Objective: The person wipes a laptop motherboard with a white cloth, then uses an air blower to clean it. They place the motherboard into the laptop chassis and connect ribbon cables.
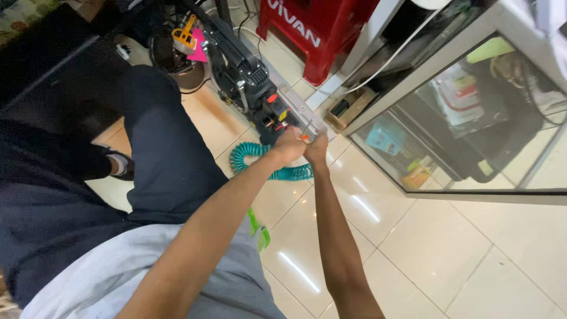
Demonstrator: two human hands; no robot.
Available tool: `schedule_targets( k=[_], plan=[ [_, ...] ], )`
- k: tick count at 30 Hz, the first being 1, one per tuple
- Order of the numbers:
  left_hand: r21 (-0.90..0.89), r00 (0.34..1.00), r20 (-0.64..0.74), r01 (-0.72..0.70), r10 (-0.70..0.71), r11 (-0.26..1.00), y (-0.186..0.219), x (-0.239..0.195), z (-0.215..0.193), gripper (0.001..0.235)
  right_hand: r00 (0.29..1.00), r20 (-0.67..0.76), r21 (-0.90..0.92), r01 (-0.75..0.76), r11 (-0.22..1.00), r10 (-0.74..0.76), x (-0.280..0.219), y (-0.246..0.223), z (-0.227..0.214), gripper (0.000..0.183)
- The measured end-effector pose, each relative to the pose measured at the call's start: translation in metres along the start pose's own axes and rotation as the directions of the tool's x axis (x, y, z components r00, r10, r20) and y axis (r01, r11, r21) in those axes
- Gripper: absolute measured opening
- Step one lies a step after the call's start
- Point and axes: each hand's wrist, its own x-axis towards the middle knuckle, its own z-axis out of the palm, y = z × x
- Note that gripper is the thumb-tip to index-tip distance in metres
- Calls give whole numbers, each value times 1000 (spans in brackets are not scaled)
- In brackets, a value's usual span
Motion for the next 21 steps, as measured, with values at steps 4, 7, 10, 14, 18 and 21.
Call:
schedule_targets(
  k=[4, 7, 10, 14, 18, 21],
  plan=[
    [100, 999, 24, 43, -46, 994, -25, 9, -8, 66, 927, 165, 502, -373, 780, 337, -25, 32, 43, 74],
    [4, 997, -14, 79, -79, 997, -50, 46, -14, 69, 991, 20, -212, -127, 969, 134, 7, 123, 95, 67],
    [-25, 1000, -20, 14, -14, 1000, -73, 81, -10, 66, 999, -47, -301, -28, 953, 14, 1, 131, 98, 41],
    [-48, 997, -29, -66, 65, 997, -55, 50, -29, 61, 994, -44, -228, -108, 968, 101, -32, 58, 63, 32],
    [63, 991, 30, -133, 132, 989, -53, 35, -39, 69, 988, -152, -391, -99, 915, 42, -24, 88, 54, 27],
    [267, 976, 201, -143, 90, 953, -48, -7, -55, 89, 983, -184, -356, -38, 934, -31, -62, -11, 5, 29]
  ],
)
